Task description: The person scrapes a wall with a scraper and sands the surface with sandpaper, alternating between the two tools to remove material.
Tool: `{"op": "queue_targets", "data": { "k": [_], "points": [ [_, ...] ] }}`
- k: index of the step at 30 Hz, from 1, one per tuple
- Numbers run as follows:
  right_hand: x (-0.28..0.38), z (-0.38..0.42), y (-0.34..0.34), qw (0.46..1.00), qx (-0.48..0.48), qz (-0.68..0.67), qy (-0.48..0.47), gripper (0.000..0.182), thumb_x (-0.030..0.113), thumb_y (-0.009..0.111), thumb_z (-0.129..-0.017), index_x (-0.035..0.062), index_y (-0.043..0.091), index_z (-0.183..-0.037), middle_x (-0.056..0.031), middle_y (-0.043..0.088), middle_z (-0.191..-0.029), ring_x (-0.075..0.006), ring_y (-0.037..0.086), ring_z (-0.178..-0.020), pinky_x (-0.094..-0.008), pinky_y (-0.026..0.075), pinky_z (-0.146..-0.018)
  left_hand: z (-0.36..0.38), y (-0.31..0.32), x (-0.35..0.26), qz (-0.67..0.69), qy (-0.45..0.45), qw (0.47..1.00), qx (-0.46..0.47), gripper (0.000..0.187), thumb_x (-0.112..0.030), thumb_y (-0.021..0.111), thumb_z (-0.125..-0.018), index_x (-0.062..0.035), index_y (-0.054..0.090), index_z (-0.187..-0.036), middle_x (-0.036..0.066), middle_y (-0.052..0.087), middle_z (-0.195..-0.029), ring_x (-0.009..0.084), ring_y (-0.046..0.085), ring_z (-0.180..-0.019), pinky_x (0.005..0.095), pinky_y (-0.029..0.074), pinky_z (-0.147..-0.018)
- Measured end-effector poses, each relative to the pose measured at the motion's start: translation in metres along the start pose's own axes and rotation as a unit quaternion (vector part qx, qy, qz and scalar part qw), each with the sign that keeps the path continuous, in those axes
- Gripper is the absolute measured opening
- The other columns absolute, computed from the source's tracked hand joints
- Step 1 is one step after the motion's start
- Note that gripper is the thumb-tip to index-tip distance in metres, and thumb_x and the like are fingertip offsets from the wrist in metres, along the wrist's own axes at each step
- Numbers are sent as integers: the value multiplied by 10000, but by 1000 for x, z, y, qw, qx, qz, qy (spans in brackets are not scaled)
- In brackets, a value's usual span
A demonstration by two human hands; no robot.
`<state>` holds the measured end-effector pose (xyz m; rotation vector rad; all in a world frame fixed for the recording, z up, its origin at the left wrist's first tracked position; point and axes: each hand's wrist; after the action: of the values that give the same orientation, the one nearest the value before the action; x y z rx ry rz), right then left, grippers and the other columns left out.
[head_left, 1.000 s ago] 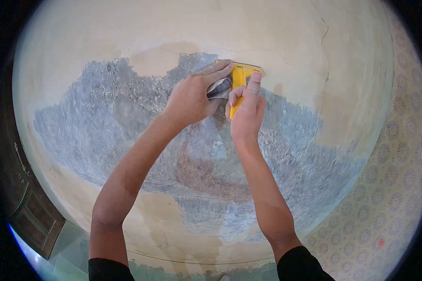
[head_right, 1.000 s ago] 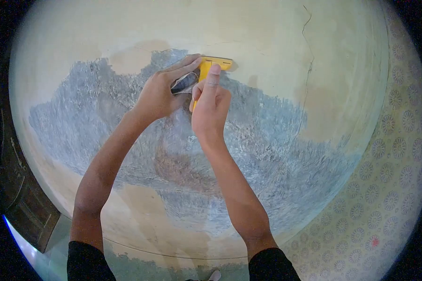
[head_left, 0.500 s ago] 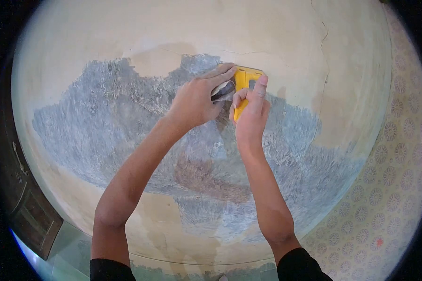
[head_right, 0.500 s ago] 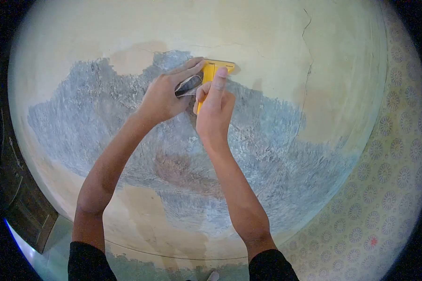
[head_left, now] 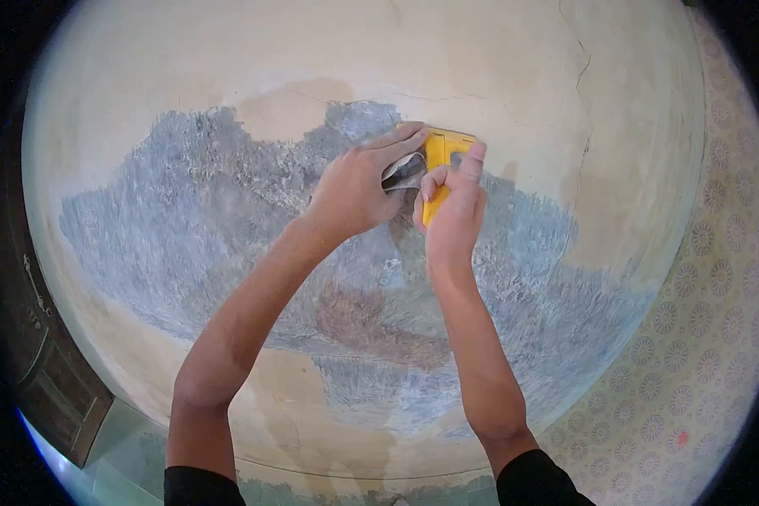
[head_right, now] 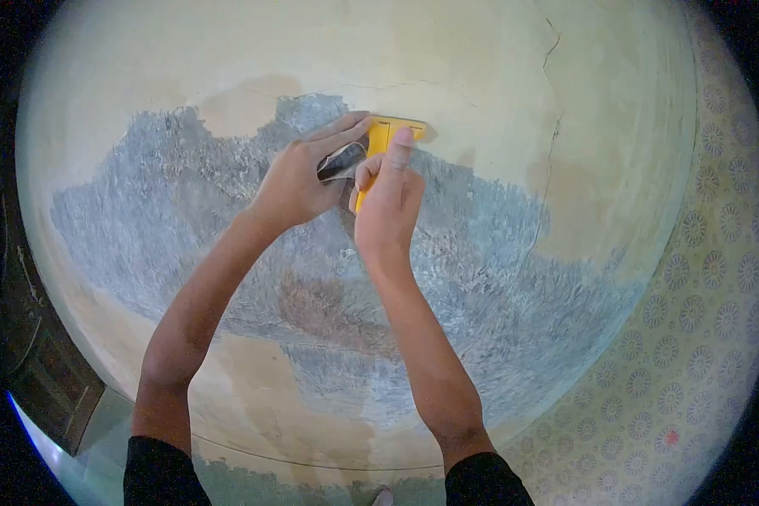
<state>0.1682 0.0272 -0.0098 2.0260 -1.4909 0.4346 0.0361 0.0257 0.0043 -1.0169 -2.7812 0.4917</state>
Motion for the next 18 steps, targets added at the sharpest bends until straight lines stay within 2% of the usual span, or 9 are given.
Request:
{"op": "queue_targets", "data": {
  "k": [4, 6, 12, 14, 16, 18],
  "points": [
    [-7, -4, -2, 997, 18, 59, -45, 771, 746, 273, -945, 98, 406, -549, -3, 399, -536, -124, 409, -409, -259, 296, -397, -4, -2, 0, 8, -30, 1000, 3, 678, -80, 703, -733, -138, 538, -1388, 87, 529, -1427, 312, 551, -1254, 378, 482, -1016],
    [3, 3, -6, 1000, 29, -7, -5, 709, 613, 310, -1015, 92, 381, -539, 2, 395, -519, -108, 416, -451, -257, 312, -442, 0, -1, 2, -8, -4, 1000, 7, 675, -88, 706, -734, -136, 537, -1386, 88, 527, -1428, 320, 556, -1244, 381, 486, -1009],
    [-8, -1, -6, 999, 35, -19, -10, 664, 561, 364, -1025, 92, 390, -557, 8, 408, -544, -93, 412, -469, -259, 324, -451, -3, -2, -1, 5, -13, 1000, 1, 658, -100, 708, -744, -139, 542, -1380, 115, 545, -1402, 333, 549, -1240, 389, 483, -1010],
    [-12, 12, -13, 998, 50, -36, -8, 649, 543, 380, -1029, 86, 406, -568, 9, 425, -558, -86, 414, -480, -258, 327, -457, 9, -4, -8, 12, -23, 999, 35, 650, -101, 704, -750, -133, 542, -1379, 119, 539, -1408, 340, 545, -1241, 388, 475, -1019],
    [-24, 57, -35, 998, 59, 27, 12, 578, 460, 444, -1035, 68, 451, -611, 12, 456, -580, -77, 429, -507, -254, 331, -469, 42, -4, -20, 41, -53, 993, 93, 644, -79, 690, -759, -120, 538, -1383, 120, 533, -1416, 331, 550, -1246, 382, 462, -1032],
    [-48, 123, -81, 986, 142, 85, -8, 409, 261, 522, -1015, 41, 512, -670, 1, 490, -583, -73, 465, -545, -272, 355, -489, 115, 3, -37, 119, -92, 981, 126, 644, -30, 659, -768, -109, 530, -1394, 114, 538, -1420, 293, 564, -1252, 367, 454, -1033]
  ]
}}
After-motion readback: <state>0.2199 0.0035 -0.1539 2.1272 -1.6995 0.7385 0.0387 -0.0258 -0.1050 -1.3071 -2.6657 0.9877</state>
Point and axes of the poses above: each hand's wrist, its own z-axis away from the middle knuckle, its own y-axis out of the palm, x = y × z
